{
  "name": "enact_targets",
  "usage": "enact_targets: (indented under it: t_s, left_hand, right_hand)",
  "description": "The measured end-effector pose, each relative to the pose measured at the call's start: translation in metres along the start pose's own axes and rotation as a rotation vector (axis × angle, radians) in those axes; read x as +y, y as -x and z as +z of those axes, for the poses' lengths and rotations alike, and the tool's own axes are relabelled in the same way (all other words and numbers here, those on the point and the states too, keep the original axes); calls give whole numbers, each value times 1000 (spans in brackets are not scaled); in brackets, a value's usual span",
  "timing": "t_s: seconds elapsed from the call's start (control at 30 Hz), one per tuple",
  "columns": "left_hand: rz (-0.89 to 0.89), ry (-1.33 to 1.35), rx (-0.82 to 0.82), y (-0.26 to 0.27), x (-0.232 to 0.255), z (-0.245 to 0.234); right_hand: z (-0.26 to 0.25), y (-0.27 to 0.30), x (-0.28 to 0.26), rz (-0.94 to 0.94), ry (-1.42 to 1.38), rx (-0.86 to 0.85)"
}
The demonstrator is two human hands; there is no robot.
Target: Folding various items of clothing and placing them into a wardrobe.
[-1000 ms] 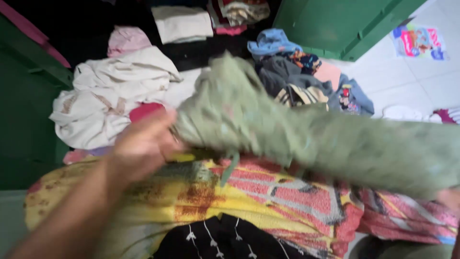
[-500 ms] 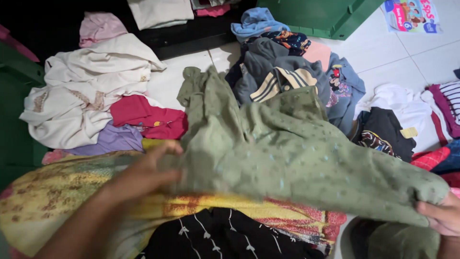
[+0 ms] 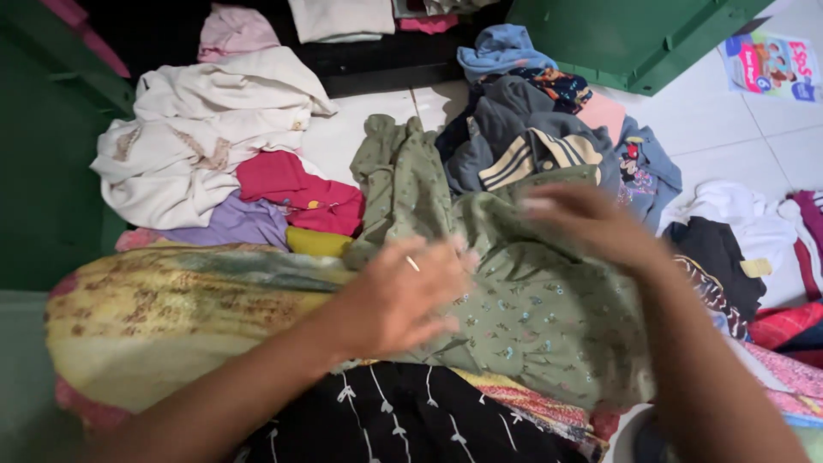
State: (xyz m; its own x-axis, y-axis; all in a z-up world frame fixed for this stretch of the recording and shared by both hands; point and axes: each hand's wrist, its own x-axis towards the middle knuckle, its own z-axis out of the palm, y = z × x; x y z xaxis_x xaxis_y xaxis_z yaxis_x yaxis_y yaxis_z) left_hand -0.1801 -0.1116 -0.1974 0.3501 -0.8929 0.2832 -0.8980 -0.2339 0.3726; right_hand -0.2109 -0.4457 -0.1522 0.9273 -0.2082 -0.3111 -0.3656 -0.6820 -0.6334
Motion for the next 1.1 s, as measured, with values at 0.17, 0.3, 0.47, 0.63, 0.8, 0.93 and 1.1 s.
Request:
enact_targets:
  t_s: [0.17, 0.3, 0.47, 0.63, 0.8, 0.93, 1.1]
  left_hand:
    - [242, -32, -167, 32, -6, 69]
    - [176, -42, -205, 41, -4, 73]
    - [141, 18, -193, 40, -10, 73]
    - [17, 262, -336, 36, -8, 66]
    - [-155, 702, -666, 5, -43, 22]
    - [-685, 1045, -275, -26, -169, 94]
    - [-1125, 406, -85, -35, -209, 127]
  right_hand:
    - [134, -91, -22, 49, 28, -213]
    - [171, -146, 11, 136, -673, -307]
    - [71, -98, -6, -175, -1547, -569]
    - [-30, -2, 54, -397, -760, -503]
    - [-91, 11, 209, 40, -522, -335]
    - [-73, -2, 177, 104, -397, 159]
    - [-29, -67, 120, -235, 118, 247]
